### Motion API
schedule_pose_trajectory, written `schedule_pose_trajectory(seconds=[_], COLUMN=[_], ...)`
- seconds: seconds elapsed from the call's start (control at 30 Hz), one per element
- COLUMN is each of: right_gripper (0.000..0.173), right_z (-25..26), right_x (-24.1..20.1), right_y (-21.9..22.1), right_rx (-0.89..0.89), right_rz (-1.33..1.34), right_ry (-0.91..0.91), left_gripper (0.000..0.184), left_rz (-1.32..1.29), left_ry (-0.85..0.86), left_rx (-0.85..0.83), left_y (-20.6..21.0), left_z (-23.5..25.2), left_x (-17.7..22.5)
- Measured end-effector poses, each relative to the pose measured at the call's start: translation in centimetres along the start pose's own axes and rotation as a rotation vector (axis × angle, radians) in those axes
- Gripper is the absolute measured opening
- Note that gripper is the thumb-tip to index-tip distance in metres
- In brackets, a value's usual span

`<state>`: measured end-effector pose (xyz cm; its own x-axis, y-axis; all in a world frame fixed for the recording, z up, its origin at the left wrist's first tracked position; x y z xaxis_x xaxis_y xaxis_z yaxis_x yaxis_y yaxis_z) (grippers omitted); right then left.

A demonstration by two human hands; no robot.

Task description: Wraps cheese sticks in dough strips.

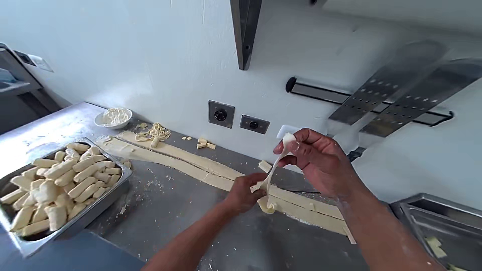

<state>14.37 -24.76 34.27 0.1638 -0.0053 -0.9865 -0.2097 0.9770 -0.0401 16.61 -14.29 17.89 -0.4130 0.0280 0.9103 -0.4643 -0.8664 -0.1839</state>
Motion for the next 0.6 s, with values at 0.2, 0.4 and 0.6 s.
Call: schedule_pose_trajectory(seconds=[0.2,0.4,0.6], right_gripper=[0.014,0.011,0.040], right_z=[0.1,4.1,8.7], right_x=[-3.5,-5.9,0.1], right_y=[0.0,3.0,5.9], right_rx=[0.000,-0.063,-0.142], right_rz=[0.054,0.049,-0.587], right_ry=[-0.066,-0.140,-0.029], left_gripper=[0.029,0.029,0.031], left_rz=[-0.011,-0.054,-0.162], left_ry=[-0.175,-0.118,0.039], left_rx=[-0.085,0.106,0.410], left_y=[2.6,0.9,-8.0], left_z=[-0.9,-1.6,-0.1], left_x=[-3.2,1.7,9.5])
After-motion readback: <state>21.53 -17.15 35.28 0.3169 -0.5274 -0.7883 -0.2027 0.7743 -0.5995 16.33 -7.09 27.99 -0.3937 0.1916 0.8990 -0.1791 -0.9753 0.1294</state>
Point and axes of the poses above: each hand's wrist, its own z-axis towards the middle knuckle, its own y-axis out of the palm, x = y × z, the point moved 9 cm from there along z, towards the middle knuckle, and after that the axes turned 10 degrees about y, right-handed, at the moved point
